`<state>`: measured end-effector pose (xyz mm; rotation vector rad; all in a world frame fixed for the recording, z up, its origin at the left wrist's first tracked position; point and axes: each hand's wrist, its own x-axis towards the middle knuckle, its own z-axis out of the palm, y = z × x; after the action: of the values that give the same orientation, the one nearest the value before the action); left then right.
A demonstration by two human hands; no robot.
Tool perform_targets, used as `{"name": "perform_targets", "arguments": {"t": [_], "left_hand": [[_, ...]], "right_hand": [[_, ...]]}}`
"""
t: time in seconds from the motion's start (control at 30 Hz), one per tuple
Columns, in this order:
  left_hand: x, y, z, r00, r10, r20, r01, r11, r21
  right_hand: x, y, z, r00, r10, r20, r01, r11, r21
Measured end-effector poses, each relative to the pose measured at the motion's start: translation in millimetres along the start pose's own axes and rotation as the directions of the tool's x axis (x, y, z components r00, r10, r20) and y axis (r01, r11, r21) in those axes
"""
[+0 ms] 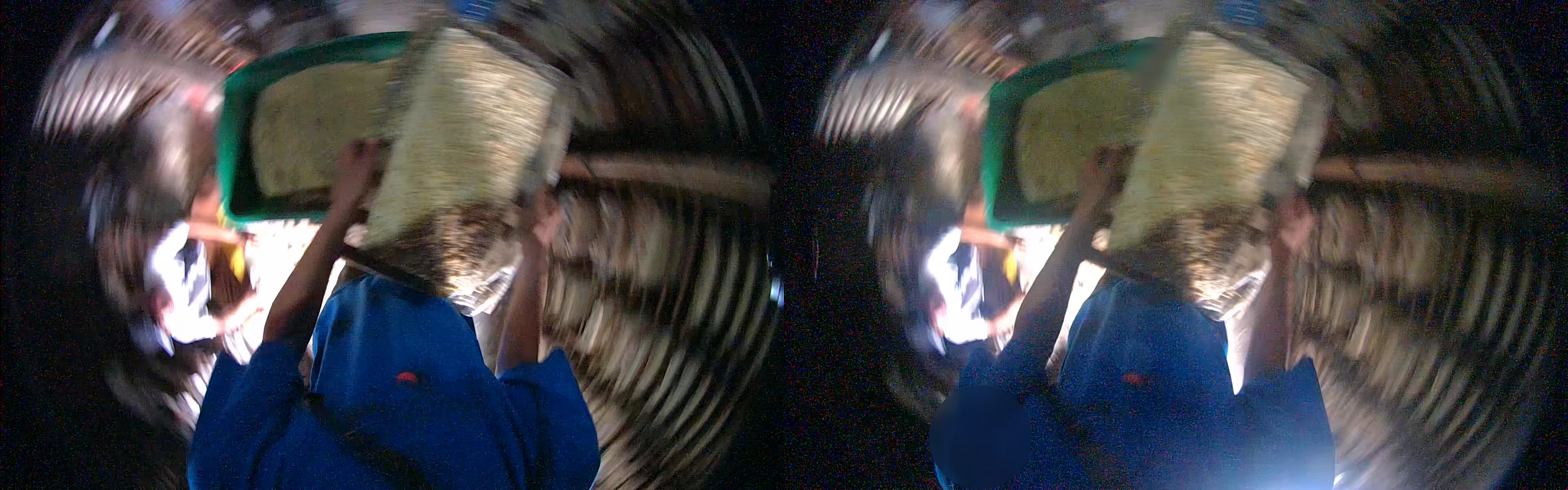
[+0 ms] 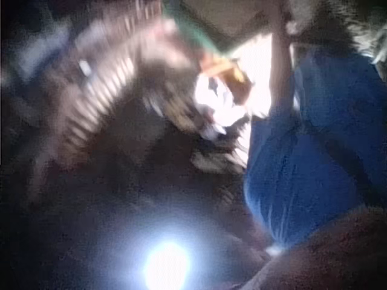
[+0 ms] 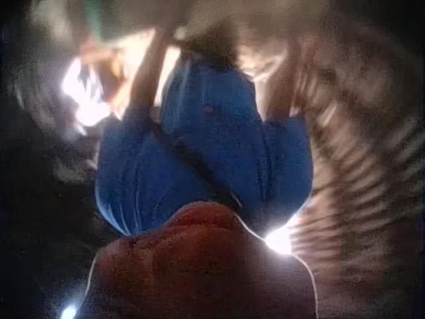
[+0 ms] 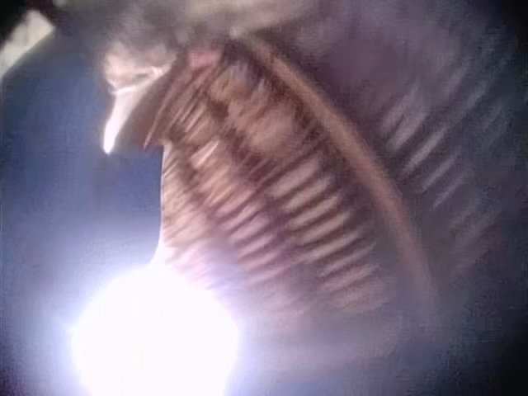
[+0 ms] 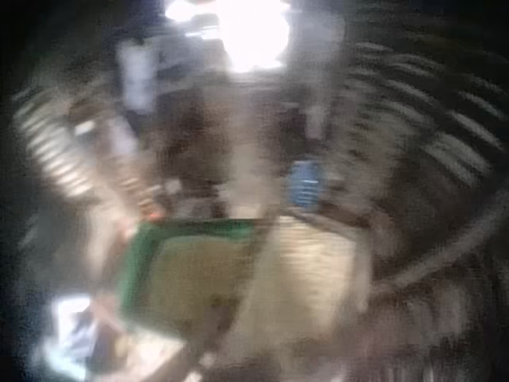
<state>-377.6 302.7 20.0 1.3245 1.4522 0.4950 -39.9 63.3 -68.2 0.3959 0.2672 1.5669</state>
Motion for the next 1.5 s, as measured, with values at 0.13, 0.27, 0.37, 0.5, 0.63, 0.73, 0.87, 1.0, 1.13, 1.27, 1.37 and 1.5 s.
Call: {"name": "perform_targets", "arguments": {"t": [0.13, 0.27, 0.37, 0.5, 0.63, 0.73, 0.87, 1.0, 1.13, 1.27, 1.37, 1.5], "left_hand": [[61, -11, 45, 0.982, 0.059, 0.177, -0.069, 0.996, 0.051], [83, 24, 63, 0.973, 0.077, 0.220, -0.135, 0.955, 0.264], [77, 46, 65, 0.955, 0.064, 0.289, -0.140, 0.959, 0.248], [95, 32, 80, 0.937, 0.089, 0.337, -0.153, 0.974, 0.168], [84, 32, 79, 0.942, 0.101, 0.321, -0.110, 0.994, 0.010], [94, 33, 79, 0.927, 0.069, 0.369, -0.044, 0.996, -0.076], [107, 39, 75, 0.923, 0.106, 0.371, -0.071, 0.992, -0.105], [77, 63, 67, 0.959, 0.109, 0.262, -0.068, 0.985, -0.160], [64, 83, 63, 0.962, 0.161, 0.220, -0.148, 0.986, -0.078], [74, 74, 63, 0.991, 0.066, 0.120, -0.067, 0.998, 0.005], [83, 54, 43, 0.981, -0.023, 0.191, -0.020, 0.975, 0.220], [67, 88, 59, 0.973, -0.127, 0.192, 0.118, 0.991, 0.060]], "right_hand": [[-7, 47, 15, 0.399, -0.803, 0.442, -0.566, -0.595, -0.570], [26, 97, 79, 0.053, -0.993, 0.107, -0.598, -0.118, -0.793], [-2, 94, 64, 0.106, -0.994, 0.023, -0.350, -0.059, -0.935], [7, 113, 86, -0.043, -0.997, -0.066, -0.490, 0.079, -0.868], [26, 128, 104, -0.112, -0.994, 0.007, -0.542, 0.055, -0.839], [60, 143, 137, -0.127, -0.991, -0.052, -0.489, 0.108, -0.865], [63, 135, 132, -0.027, -1.000, 0.008, -0.474, 0.006, -0.881], [41, 111, 99, 0.035, -0.992, 0.119, -0.351, -0.123, -0.928], [45, 110, 112, 0.091, -0.996, 0.014, -0.322, -0.043, -0.946], [48, 103, 113, 0.074, -0.994, -0.084, -0.320, 0.056, -0.946], [36, 98, 78, 0.034, -0.976, -0.217, -0.317, 0.196, -0.928], [56, 108, 120, -0.051, -0.967, -0.250, -0.299, 0.253, -0.920]]}}
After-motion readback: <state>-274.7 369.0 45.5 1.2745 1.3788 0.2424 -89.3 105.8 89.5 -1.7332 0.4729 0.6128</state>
